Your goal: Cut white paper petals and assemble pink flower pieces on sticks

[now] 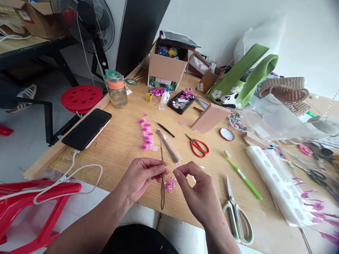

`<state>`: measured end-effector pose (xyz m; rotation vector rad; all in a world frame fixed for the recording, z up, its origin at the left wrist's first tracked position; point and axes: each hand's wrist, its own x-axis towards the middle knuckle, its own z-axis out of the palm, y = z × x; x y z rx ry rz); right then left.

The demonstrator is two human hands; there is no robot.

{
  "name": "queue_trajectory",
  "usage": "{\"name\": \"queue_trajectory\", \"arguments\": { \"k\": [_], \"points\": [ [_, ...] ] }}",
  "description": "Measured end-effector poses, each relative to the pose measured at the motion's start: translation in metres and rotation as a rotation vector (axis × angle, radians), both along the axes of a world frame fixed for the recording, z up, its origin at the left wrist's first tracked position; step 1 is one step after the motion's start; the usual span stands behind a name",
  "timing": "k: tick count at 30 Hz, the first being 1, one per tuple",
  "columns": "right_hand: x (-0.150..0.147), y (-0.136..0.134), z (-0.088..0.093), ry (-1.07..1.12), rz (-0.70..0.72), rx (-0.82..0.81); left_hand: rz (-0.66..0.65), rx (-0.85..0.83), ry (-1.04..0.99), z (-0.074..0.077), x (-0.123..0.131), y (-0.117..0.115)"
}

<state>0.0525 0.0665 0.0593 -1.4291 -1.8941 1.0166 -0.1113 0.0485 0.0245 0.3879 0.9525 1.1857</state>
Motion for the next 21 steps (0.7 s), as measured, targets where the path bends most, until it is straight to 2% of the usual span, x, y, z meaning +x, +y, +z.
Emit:
{"name": "queue_trajectory", "arguments": {
  "k": [14,21],
  "points": [
    [0.0,-0.0013,0.0021,-0.049,0.008,0.105,-0.025,-0.014,-0.033,0.0029,-0.0013,-0.001],
    [0.0026,0.0014,0.0056,-0.114,-0.002,0.259,-0.044,0.017,-0.06,0.0021,-0.0042,-0.0039]
  ]
}}
